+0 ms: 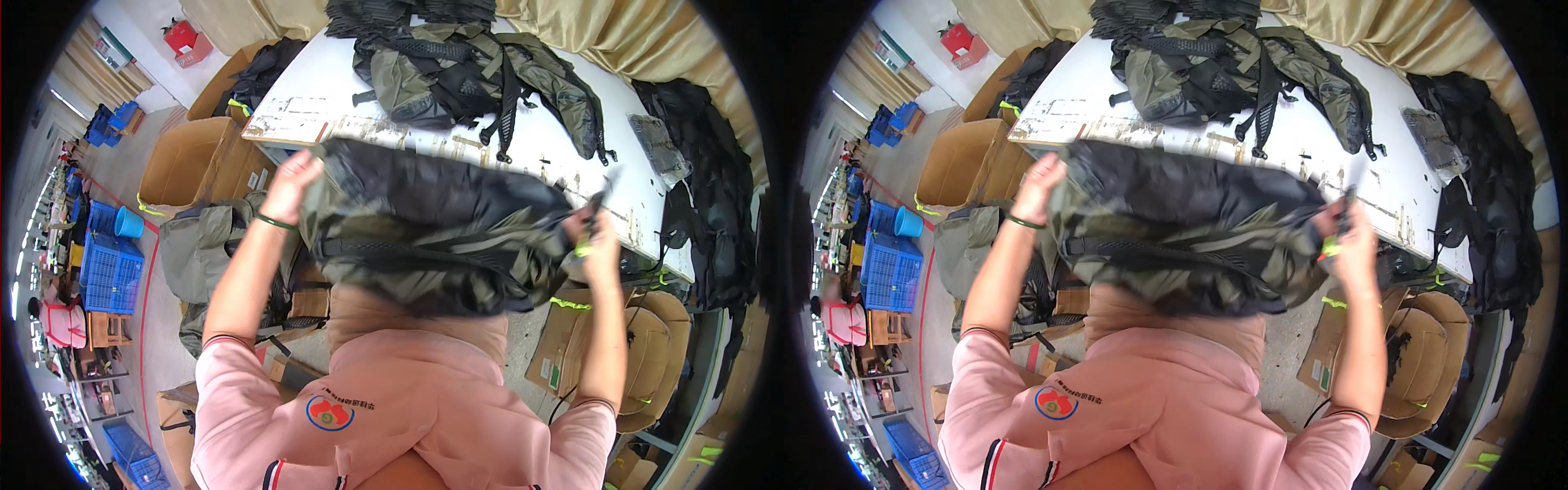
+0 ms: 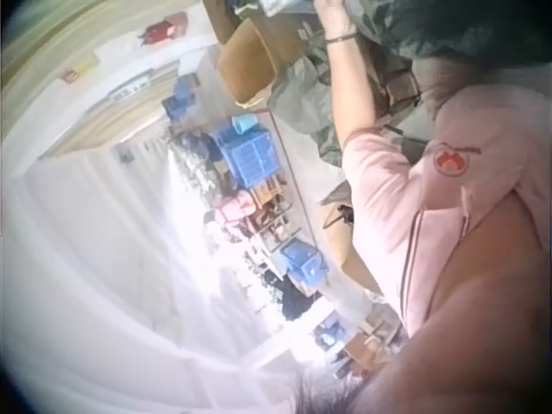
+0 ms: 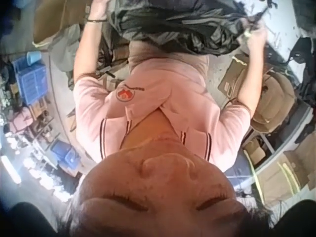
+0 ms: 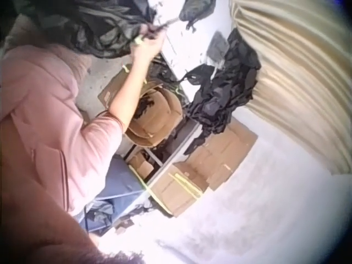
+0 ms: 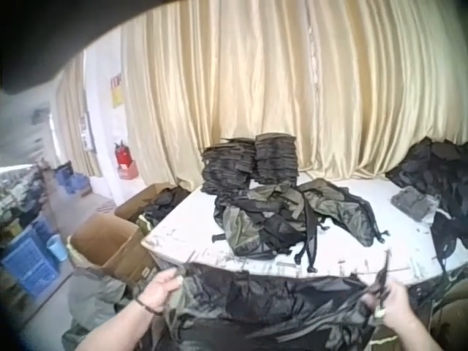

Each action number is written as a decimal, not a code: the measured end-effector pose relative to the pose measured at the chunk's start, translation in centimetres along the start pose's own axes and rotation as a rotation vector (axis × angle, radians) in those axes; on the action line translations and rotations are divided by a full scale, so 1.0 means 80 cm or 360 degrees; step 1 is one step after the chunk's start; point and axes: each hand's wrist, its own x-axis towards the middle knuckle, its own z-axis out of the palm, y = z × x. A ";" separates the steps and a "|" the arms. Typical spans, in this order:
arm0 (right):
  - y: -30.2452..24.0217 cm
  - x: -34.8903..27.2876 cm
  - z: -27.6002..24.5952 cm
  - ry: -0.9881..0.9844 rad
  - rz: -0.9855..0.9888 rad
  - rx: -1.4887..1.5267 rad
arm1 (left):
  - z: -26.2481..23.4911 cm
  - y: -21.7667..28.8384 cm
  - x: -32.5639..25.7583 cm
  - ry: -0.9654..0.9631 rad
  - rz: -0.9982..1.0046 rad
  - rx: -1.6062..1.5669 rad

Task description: Trim and inspect the nylon straps and mesh components of olive green backpacks using scissors.

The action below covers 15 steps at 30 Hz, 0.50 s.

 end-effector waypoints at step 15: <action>-0.166 -0.115 -0.180 -0.0575 0.0187 0.0054 | -0.047 0.139 -0.099 -0.0883 0.0739 0.1376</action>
